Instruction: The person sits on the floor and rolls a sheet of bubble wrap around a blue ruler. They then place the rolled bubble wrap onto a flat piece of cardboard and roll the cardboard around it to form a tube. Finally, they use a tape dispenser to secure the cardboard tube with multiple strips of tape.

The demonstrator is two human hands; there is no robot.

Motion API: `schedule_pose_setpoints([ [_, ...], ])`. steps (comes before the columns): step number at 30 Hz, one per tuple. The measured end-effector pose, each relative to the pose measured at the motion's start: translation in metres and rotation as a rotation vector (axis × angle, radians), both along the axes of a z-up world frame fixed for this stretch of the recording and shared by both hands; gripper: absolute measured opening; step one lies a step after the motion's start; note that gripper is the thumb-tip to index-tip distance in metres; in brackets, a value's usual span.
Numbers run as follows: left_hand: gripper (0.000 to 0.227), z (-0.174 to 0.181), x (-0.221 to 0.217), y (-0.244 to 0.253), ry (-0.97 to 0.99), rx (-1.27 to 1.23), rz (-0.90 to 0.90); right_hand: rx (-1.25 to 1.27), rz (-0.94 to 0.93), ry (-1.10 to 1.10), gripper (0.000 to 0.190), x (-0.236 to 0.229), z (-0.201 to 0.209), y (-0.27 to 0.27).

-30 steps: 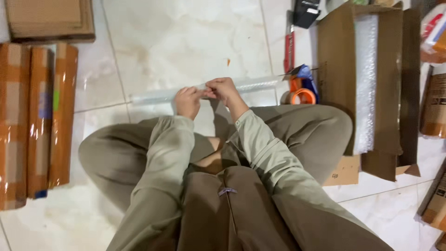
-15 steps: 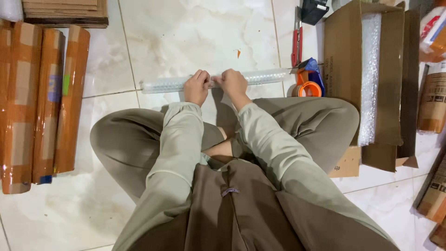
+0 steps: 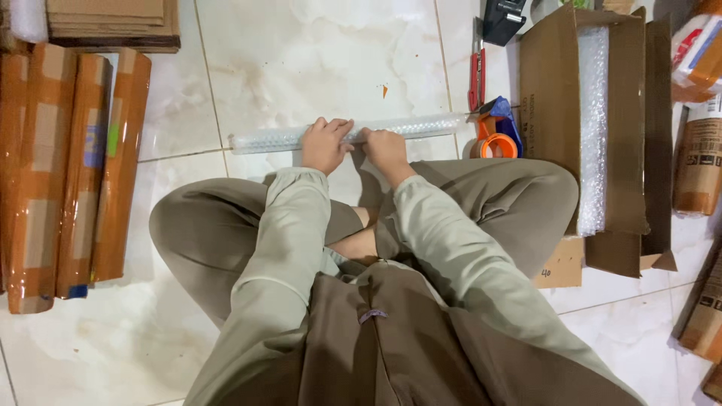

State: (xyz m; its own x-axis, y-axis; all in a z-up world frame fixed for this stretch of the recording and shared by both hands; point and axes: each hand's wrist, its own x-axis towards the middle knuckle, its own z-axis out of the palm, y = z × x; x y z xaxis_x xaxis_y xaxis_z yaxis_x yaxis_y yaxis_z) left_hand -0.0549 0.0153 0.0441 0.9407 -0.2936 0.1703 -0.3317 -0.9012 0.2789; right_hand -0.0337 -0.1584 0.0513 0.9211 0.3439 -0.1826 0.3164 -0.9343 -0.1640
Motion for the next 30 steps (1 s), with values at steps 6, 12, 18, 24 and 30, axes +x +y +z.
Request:
schedule_pose_setpoints([
  [6,0.038,0.003,0.008,0.017,0.141,-0.112,0.126,-0.107,-0.019,0.087,0.050,0.026,0.087,-0.050],
  [12,0.034,0.000,0.010,0.027,0.178,-0.167,0.152,-0.007,0.045,0.123,0.030,0.058,0.059,-0.089],
  [18,0.038,0.042,0.015,-0.006,0.185,-0.155,0.149,0.222,-0.003,-0.013,0.024,0.084,-0.026,-0.102],
  [24,0.033,0.034,0.041,-0.087,0.219,-0.231,0.049,0.184,0.055,-0.097,0.023,0.078,0.007,-0.097],
  [30,0.027,-0.027,0.074,-0.129,0.317,-0.330,0.235,0.185,-0.128,0.157,0.040,0.080,0.025,-0.102],
])
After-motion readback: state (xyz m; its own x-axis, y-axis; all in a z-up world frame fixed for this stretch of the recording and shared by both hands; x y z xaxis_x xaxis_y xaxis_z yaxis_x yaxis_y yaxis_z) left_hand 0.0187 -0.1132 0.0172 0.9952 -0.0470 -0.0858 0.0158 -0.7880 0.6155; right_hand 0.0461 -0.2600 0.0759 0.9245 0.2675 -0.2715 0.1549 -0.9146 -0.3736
